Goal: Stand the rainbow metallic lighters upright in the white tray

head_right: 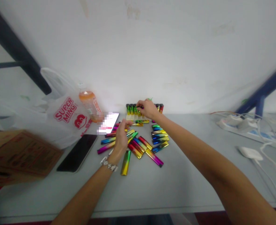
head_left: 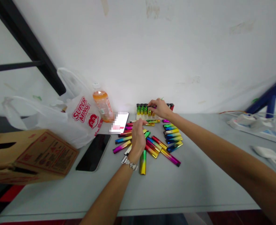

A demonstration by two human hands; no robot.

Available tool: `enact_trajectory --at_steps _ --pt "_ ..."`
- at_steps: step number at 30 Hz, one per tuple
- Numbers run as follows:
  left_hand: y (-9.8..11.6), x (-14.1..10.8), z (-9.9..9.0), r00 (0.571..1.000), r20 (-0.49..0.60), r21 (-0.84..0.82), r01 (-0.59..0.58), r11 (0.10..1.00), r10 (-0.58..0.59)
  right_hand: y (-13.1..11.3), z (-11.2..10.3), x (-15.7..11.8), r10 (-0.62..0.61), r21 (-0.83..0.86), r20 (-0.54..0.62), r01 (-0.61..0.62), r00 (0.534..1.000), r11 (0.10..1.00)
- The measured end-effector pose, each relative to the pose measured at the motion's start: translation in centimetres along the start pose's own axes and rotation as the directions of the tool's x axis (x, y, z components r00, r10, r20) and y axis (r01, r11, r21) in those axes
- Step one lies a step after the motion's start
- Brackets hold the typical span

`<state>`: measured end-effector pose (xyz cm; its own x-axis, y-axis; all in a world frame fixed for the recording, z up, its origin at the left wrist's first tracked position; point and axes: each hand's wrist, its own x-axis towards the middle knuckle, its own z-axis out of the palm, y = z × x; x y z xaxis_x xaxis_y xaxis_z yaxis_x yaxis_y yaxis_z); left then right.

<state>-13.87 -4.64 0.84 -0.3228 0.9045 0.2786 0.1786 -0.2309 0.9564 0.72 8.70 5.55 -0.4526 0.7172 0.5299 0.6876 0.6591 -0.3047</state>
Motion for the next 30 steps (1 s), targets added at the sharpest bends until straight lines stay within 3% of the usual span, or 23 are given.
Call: enact_trajectory --at_steps 15,21,27,30 --pt "-0.2 0.0 0.3 0.998 0.012 0.038 0.054 0.998 -0.054 1.5 0.8 0.2 0.016 0.048 -0.007 -0.016 1.000 0.999" --pt "0.1 0.1 0.2 0.997 -0.003 0.063 0.074 0.995 -0.073 1.4 1.0 -1.1 -0.101 -0.167 -0.102 0.083 0.990 0.982" --pt "-0.2 0.4 0.0 0.996 -0.004 0.079 0.088 0.993 -0.088 -0.2 0.4 -2.7 -0.114 -0.338 0.010 0.110 0.993 0.935" --pt "-0.1 0.5 0.0 0.997 -0.007 0.073 0.080 0.994 -0.079 -1.3 -0.1 -3.9 -0.128 -0.367 0.156 0.178 0.979 0.913"
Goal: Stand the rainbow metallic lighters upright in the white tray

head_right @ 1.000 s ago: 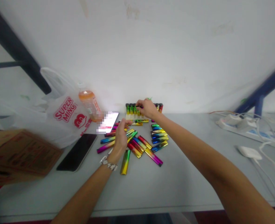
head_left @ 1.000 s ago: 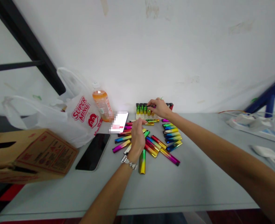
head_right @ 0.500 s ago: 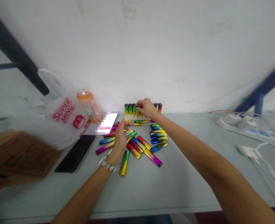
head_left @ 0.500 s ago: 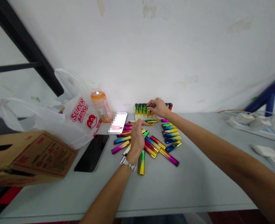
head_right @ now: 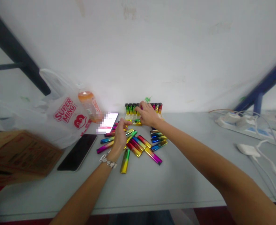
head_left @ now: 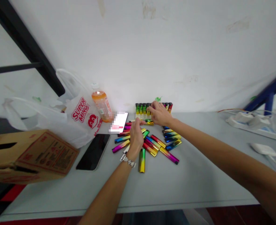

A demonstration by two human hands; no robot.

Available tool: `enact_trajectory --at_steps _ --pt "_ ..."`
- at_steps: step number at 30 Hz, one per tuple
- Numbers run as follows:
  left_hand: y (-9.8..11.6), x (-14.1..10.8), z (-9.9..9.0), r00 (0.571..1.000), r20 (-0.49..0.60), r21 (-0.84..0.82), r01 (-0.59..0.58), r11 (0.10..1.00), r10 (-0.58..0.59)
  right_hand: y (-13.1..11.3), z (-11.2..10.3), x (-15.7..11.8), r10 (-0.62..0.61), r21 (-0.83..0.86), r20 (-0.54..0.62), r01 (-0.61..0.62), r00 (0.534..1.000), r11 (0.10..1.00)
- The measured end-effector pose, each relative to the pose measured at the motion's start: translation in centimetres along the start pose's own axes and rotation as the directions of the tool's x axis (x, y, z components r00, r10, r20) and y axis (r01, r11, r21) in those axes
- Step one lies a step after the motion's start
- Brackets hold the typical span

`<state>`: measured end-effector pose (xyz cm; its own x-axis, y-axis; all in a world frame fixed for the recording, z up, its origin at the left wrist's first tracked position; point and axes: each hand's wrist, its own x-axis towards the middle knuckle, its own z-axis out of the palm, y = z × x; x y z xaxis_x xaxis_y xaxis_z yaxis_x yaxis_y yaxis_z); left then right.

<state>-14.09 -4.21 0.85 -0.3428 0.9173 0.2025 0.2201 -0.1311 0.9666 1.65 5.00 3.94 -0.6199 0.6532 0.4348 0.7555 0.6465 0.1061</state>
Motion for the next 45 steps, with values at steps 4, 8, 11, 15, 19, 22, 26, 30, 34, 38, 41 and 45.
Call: enact_trajectory --at_steps 4,8,11,15,19,22,26,30,34,38,41,45 --pt "0.4 -0.2 0.0 1.000 0.000 -0.018 0.011 1.000 -0.011 -0.9 -0.8 -1.3 -0.069 -0.032 0.213 0.078 0.975 0.996" --pt "0.6 -0.5 0.0 1.000 0.018 -0.019 -0.023 1.000 0.023 -1.0 -1.0 -1.2 0.018 -0.081 0.287 0.006 0.958 0.997" --pt "0.4 -0.4 -0.1 0.999 0.023 -0.006 -0.040 0.999 0.040 -0.7 -0.8 -1.0 0.035 -0.076 0.331 -0.010 0.943 0.997" --pt "0.3 -0.2 -0.1 0.998 0.010 0.017 -0.061 0.998 0.061 -0.3 -0.3 -2.0 0.111 0.070 0.275 -0.135 0.955 0.988" --pt "0.4 -0.3 0.1 0.998 0.022 0.005 -0.061 0.998 0.061 -1.4 -0.1 -3.9 0.364 0.589 0.183 -0.398 0.913 0.703" --pt "0.7 -0.7 0.2 0.997 0.043 0.005 -0.072 0.997 0.072 -3.4 -0.8 -5.3 0.446 0.901 0.301 -0.405 0.843 0.158" --pt "1.6 -1.3 0.4 0.991 0.071 0.020 -0.112 0.994 0.110 -5.7 -2.8 -6.8 0.324 0.841 0.489 -0.338 0.810 -0.423" --pt "2.1 -2.1 0.7 0.990 0.092 -0.005 -0.108 0.994 0.108 -6.6 -4.0 -7.8 0.239 0.762 0.515 -0.311 0.824 -0.568" --pt "2.2 -2.6 1.2 0.984 0.130 0.001 -0.120 0.993 0.119 -6.8 -3.6 -7.9 0.317 0.763 0.538 -0.292 0.781 -0.577" --pt "2.2 -2.9 1.5 0.976 0.171 0.029 -0.139 0.990 0.132 -6.9 -3.3 -7.9 0.367 0.760 0.568 -0.298 0.736 -0.578" --pt "2.2 -3.0 1.7 0.976 0.176 0.023 -0.136 0.990 0.129 -7.1 -3.5 -8.0 0.353 0.758 0.572 -0.313 0.741 -0.572" --pt "2.2 -3.1 1.8 0.974 0.192 0.021 -0.129 0.991 0.123 -7.6 -3.6 -7.7 0.407 0.760 0.614 -0.367 0.676 -0.536"
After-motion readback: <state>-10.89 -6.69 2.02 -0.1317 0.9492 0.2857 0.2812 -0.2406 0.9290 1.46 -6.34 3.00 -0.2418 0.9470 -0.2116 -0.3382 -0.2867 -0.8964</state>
